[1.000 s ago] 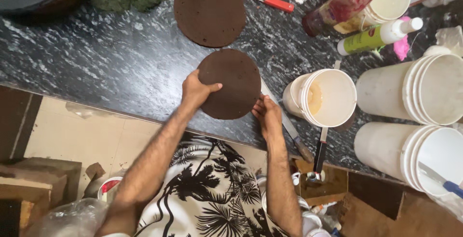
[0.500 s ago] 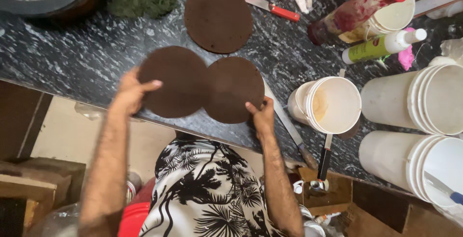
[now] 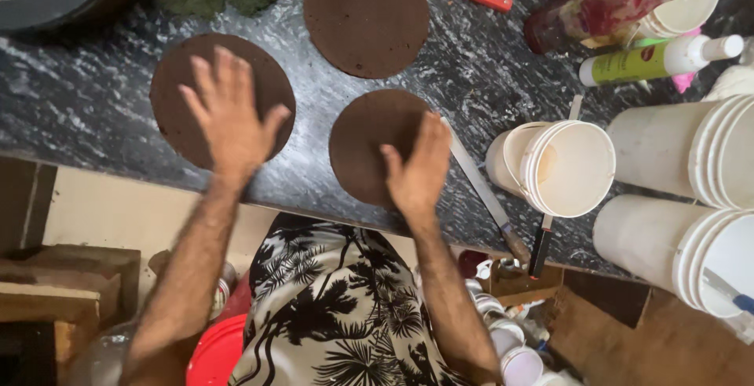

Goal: The person mixes a beige liquid in a bucket, then pours it onto several dark circular pads on a countertop. They spread the liquid over each pad with their hand and repeat the process across multiple pads.

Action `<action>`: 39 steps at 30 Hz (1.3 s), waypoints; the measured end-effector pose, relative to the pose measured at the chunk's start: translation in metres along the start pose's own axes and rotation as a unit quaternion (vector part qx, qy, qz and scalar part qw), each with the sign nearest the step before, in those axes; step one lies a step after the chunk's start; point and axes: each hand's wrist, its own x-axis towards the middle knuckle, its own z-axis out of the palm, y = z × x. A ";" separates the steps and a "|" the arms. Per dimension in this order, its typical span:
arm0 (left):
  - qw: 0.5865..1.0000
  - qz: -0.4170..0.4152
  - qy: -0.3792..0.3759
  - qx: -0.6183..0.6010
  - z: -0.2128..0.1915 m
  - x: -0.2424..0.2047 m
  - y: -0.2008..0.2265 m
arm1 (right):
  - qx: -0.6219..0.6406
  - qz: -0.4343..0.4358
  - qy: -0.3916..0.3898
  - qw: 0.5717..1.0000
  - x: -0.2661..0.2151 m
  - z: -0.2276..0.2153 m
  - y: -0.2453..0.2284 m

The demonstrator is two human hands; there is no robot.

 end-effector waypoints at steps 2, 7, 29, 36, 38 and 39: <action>0.999 -0.009 -0.046 0.006 0.005 -0.001 0.007 | -0.073 -0.021 -0.049 0.996 0.013 0.022 -0.021; 0.998 -0.003 -0.066 0.005 0.010 0.003 0.007 | -0.098 -0.017 -0.116 0.988 0.025 0.038 -0.030; 0.989 -0.066 0.087 0.104 0.021 -0.004 0.029 | 0.415 0.110 -0.194 0.882 -0.019 -0.182 0.126; 0.976 -0.114 0.068 -0.175 0.015 -0.024 0.135 | -0.076 0.014 -0.113 0.991 0.045 -0.211 0.221; 0.954 -0.014 0.086 -0.285 0.031 -0.035 0.226 | -0.167 0.009 -0.208 0.964 0.058 -0.187 0.227; 0.955 -0.013 0.041 -0.294 0.037 -0.046 0.270 | -0.197 0.009 -0.245 0.949 0.062 -0.176 0.230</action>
